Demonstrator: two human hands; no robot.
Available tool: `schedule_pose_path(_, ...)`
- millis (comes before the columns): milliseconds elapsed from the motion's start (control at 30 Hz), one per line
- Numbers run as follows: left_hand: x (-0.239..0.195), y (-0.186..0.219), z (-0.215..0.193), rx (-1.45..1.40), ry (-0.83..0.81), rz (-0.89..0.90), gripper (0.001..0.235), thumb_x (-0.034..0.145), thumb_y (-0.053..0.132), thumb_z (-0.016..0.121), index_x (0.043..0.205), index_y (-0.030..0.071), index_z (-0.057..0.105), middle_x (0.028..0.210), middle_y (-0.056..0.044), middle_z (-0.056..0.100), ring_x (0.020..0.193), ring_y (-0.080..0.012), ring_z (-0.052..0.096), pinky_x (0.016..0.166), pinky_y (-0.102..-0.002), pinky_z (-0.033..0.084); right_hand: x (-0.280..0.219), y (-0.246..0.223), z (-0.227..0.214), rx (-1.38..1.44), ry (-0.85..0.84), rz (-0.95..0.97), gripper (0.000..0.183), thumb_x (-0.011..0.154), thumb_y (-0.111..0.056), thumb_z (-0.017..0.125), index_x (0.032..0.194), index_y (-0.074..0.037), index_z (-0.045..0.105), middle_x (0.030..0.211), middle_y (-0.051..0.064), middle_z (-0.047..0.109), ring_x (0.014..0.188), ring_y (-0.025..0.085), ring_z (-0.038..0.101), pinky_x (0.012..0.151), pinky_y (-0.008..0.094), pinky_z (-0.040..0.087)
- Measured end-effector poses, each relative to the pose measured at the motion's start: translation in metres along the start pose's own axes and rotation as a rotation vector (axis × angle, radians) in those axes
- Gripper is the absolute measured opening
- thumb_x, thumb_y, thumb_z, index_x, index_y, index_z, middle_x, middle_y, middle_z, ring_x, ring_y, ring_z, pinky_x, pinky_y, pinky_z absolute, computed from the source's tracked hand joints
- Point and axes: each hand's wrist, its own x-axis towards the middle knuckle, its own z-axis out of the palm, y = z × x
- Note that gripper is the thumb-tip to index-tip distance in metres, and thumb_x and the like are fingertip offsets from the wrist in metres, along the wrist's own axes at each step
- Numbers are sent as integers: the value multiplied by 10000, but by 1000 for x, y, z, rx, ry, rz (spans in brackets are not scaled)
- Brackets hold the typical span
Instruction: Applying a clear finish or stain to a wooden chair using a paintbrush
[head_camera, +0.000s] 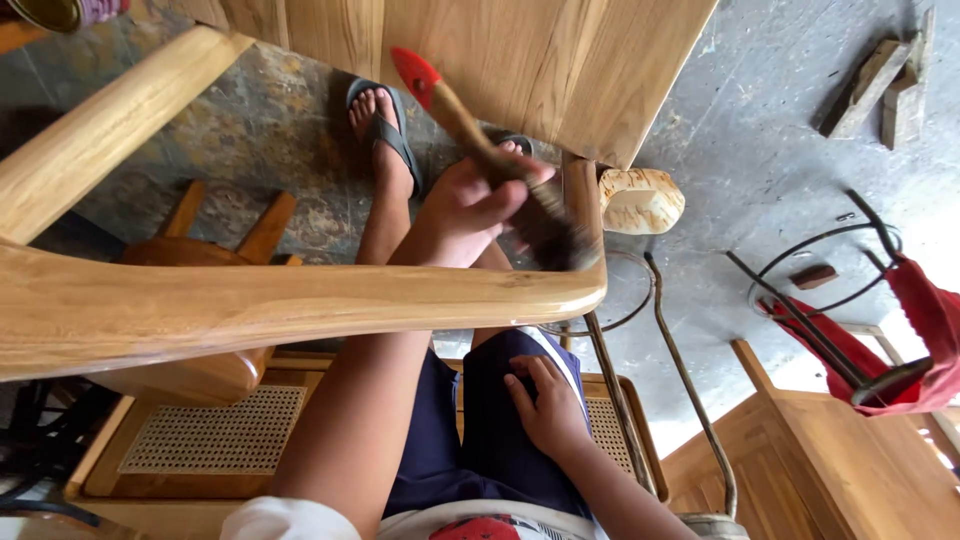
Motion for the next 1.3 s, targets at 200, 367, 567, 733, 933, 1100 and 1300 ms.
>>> schedule_pose_path(200,-30,8,-29,-867,-227,-4,375,1052,503,564,1183,163,653,951,43,515,805,-128,458,653,-267,418,-4,8,8,48,13,-5,281,973,-305,624,1171,-113,681,1110,95,719,1033,270,712,906,384,530)
schedule_pose_path(367,-23,18,-5,-650,-52,191,967,1027,1,636,1595,566,94,1033,-46,789,1010,-144,731,1366,-621,288,-1,14,12,81,59,-85,246,971,-249,645,1150,-82,670,1080,103,737,1019,274,716,880,386,543)
schedule_pose_path(567,-134,-24,7,181,567,-539,809,849,251,843,1477,-64,442,1351,-330,594,946,-458,722,855,-541,598,-4,11,16,140,98,-17,273,980,-351,674,1141,-132,693,969,107,696,951,395,733,755,500,584)
schedule_pose_path(733,-202,41,78,121,525,-389,273,828,-40,727,1076,-73,618,1142,-270,719,1036,-407,716,887,-473,622,-4,1,15,198,130,-45,249,976,-304,644,1130,-112,685,1022,108,722,956,330,736,814,442,570)
schedule_pose_path(933,-80,150,186,1107,192,299,239,928,-59,731,997,58,534,994,-129,604,921,-209,666,883,-326,563,-11,0,20,278,122,-7,281,977,-293,623,1160,-86,674,1073,103,729,990,291,723,854,412,548)
schedule_pose_path(1100,47,122,167,1608,260,377,127,761,91,784,767,106,659,720,-33,692,646,-211,683,613,-359,527,-14,6,22,343,130,-4,265,976,-274,624,1149,-80,676,1052,103,727,968,269,729,855,389,553)
schedule_pose_path(1300,104,78,144,1738,351,67,499,776,532,887,724,163,555,655,2,643,655,-225,699,566,-400,524,-14,4,19,371,173,-19,252,981,-278,627,1119,-74,676,1041,127,735,954,295,728,820,408,553)
